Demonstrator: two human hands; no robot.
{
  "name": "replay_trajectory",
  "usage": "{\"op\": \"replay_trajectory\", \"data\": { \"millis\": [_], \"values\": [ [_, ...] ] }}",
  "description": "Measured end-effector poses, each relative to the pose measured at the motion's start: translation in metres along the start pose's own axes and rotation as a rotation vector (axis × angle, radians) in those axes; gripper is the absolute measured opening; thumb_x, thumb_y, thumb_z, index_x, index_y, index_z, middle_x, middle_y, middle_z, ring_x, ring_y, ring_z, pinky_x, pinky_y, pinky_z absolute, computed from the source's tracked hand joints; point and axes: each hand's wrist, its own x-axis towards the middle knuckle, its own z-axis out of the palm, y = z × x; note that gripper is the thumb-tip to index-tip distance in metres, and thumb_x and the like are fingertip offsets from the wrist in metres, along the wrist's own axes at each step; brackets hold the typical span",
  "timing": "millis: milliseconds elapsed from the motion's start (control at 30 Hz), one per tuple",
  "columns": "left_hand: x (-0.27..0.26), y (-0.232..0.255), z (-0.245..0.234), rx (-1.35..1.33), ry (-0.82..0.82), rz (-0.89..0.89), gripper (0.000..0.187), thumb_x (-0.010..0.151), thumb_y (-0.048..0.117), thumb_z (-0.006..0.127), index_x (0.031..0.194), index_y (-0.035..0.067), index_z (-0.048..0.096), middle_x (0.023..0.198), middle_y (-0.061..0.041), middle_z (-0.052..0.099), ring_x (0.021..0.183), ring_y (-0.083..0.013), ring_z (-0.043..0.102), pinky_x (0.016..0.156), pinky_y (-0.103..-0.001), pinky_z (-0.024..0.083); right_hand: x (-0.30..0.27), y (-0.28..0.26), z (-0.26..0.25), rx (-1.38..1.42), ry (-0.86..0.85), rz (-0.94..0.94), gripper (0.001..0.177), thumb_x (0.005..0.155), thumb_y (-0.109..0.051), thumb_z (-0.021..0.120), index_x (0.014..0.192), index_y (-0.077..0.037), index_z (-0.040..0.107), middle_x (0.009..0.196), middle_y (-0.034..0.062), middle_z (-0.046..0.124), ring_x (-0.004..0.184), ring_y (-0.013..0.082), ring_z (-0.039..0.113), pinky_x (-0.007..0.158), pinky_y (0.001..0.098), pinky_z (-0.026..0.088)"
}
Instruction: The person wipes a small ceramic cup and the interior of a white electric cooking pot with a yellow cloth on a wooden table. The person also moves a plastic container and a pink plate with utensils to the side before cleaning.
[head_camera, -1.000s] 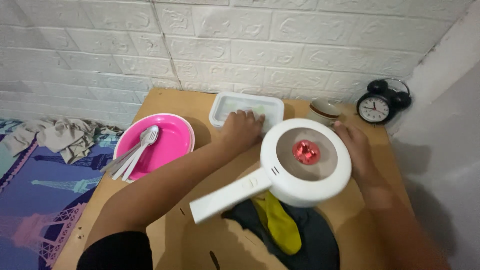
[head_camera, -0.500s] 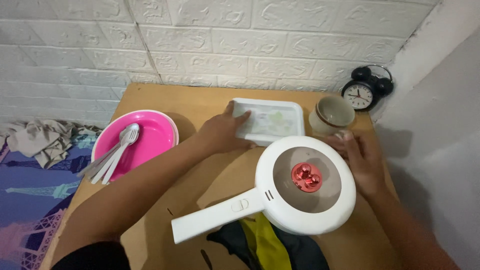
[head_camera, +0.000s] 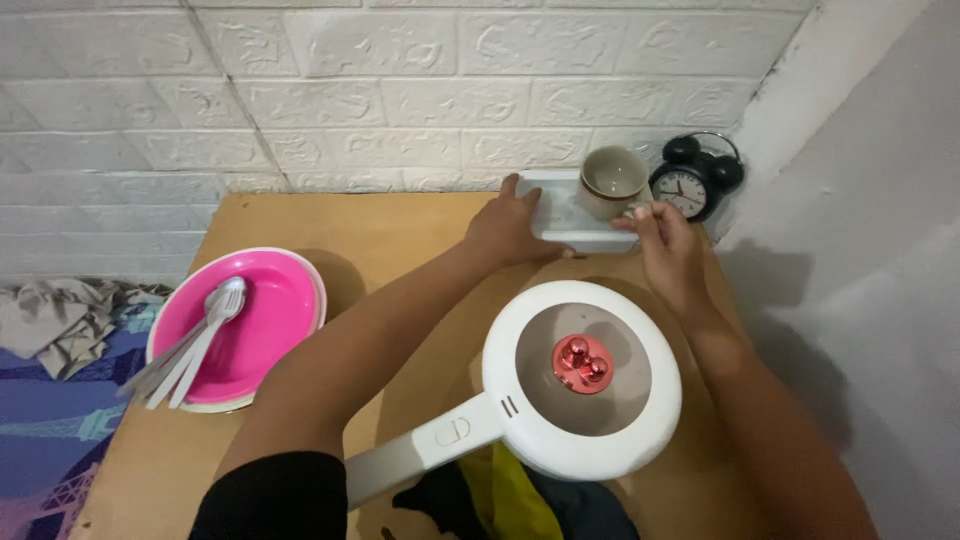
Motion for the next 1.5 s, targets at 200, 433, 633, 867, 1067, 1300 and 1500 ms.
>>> {"op": "replay_trajectory", "data": {
  "millis": [200, 433, 633, 867, 1067, 1300, 1500],
  "values": [
    [0.024, -0.022, 0.009, -0.083, -0.102, 0.013, 0.107, 0.069, 0.064, 0.086, 0.150, 0.003, 0.052, 0.161, -0.032, 0.025, 0.126, -0.0543, 0.059, 0.105, -0.056, 0.053, 0.020, 0.028, 0.010, 0.045, 0.054, -0.049, 0.025, 0.117, -0.022, 0.046, 0.115, -0.002, 0.062, 0.102, 0.0144, 0.076, 0.107, 0.0208, 0.069, 0.103, 0.0380, 0.046],
    [0.024, -0.026, -0.003, -0.102, -0.073, 0.033, 0.097, 0.079, 0.056, 0.084, 0.152, 0.001, 0.050, 0.160, -0.035, 0.027, 0.132, -0.0543, 0.053, 0.108, -0.057, 0.050, 0.030, 0.034, 0.026, -0.109, 0.160, -0.143, 0.019, 0.113, -0.020, 0.054, 0.110, -0.006, 0.068, 0.093, 0.0126, 0.073, 0.095, 0.0229, 0.069, 0.088, 0.0384, 0.049],
    [0.034, -0.037, 0.003, -0.102, -0.134, 0.040, 0.097, 0.080, 0.058, 0.083, 0.155, 0.007, 0.048, 0.165, -0.032, 0.024, 0.138, -0.0494, 0.050, 0.113, -0.052, 0.048, 0.039, 0.052, 0.021, -0.233, 0.205, -0.238, 0.021, 0.111, -0.024, 0.064, 0.104, -0.006, 0.073, 0.095, 0.0140, 0.066, 0.097, 0.0334, 0.065, 0.086, 0.0408, 0.050],
    [0.020, -0.028, -0.015, 0.008, -0.186, 0.084, 0.084, 0.088, 0.059, 0.070, 0.155, 0.013, 0.048, 0.164, -0.033, 0.027, 0.141, -0.0531, 0.046, 0.111, -0.059, 0.047, 0.028, 0.032, 0.017, -0.191, 0.232, -0.013, 0.024, 0.100, -0.038, 0.078, 0.106, -0.014, 0.080, 0.090, 0.0082, 0.071, 0.091, 0.0203, 0.066, 0.079, 0.0337, 0.050],
    [-0.029, -0.011, -0.045, 0.584, -0.103, 0.325, 0.060, 0.101, 0.048, 0.055, 0.154, 0.022, 0.050, 0.160, -0.018, 0.042, 0.147, -0.0419, 0.040, 0.103, -0.057, 0.050, 0.030, 0.029, 0.012, -0.119, 0.264, 0.054, 0.038, 0.095, -0.039, 0.084, 0.119, -0.010, 0.077, 0.103, 0.0142, 0.077, 0.099, 0.0194, 0.070, 0.085, 0.0375, 0.055],
    [-0.137, 0.031, -0.141, 0.195, -0.434, 0.025, 0.068, 0.102, 0.056, 0.028, 0.146, 0.011, 0.055, 0.142, -0.019, 0.061, 0.139, -0.0407, 0.052, 0.106, -0.057, 0.048, 0.037, 0.047, 0.014, -0.042, 0.260, 0.083, 0.033, 0.094, -0.038, 0.085, 0.116, -0.014, 0.078, 0.103, 0.0076, 0.079, 0.100, 0.0148, 0.071, 0.086, 0.0321, 0.056],
    [-0.218, 0.033, -0.149, 0.038, -0.928, -0.183, 0.115, 0.062, 0.081, 0.070, 0.155, 0.022, 0.037, 0.135, -0.004, 0.069, 0.106, -0.0239, 0.079, 0.094, -0.037, 0.061, 0.042, 0.048, 0.008, -0.082, 0.237, -0.116, 0.029, 0.097, -0.018, 0.075, 0.120, -0.001, 0.070, 0.107, 0.0086, 0.075, 0.095, 0.0160, 0.069, 0.083, 0.0273, 0.054]
  ]
}}
